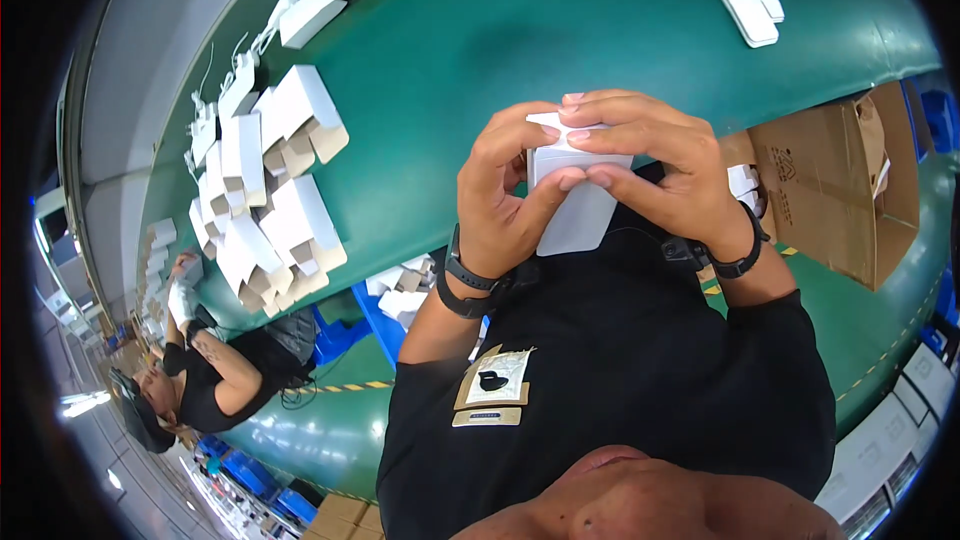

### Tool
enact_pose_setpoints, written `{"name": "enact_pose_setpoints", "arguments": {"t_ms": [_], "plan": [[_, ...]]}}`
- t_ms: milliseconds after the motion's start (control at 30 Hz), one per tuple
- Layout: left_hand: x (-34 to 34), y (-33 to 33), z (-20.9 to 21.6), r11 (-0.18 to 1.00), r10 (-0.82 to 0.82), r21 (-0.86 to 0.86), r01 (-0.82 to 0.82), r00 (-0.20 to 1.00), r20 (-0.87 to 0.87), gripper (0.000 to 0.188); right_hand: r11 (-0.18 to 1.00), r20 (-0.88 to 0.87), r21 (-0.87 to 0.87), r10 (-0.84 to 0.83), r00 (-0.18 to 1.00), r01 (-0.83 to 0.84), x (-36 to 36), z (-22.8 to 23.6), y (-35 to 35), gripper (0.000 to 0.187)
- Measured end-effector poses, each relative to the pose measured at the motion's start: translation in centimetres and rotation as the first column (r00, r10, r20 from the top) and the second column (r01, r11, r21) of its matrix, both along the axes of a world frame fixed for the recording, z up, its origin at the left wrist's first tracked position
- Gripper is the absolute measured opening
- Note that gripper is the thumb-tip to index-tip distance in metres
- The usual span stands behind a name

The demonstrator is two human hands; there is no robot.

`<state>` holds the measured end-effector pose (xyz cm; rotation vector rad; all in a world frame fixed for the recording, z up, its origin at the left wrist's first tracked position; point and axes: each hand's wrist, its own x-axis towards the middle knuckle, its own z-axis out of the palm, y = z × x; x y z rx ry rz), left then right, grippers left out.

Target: Folding and assembling small white cardboard packaging boxes.

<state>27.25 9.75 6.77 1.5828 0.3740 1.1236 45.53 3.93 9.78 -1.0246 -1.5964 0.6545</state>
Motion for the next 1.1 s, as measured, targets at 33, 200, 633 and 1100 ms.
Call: {"name": "enact_pose_setpoints", "arguments": {"t_ms": [33, 200, 633, 1100], "plan": [[-0.3, -0.3, -0.4, 1.0, 0.016, -0.017, -0.015, 1.0, 0.005, 0.04, 1.0, -0.009, -0.018, 0.01, 1.0, -0.01, -0.3, -0.6, 0.1, 0.021], [-3.1, -1.1, -1.4, 0.995, 0.095, -0.007, -0.096, 0.993, -0.071, 0.03, 0.995, -0.061, -0.078, 0.06, 0.996, -0.065, -2.5, -2.2, 0.8, 0.021], [-20.5, -5.5, -0.6, 0.779, 0.595, -0.156, -0.607, 0.794, -0.121, 0.037, 0.833, 0.726, 0.314, -0.52, 0.451, 0.456, 12.7, -1.8, 7.3, 0.055], [-40.8, -14.2, -19.0, 0.031, 0.89, -0.68, -0.733, 0.329, -0.315, 0.035, 0.764, 0.827, -0.211, -0.193, 0.528, 0.61, 27.8, -12.0, 8.9, 0.056]]}}
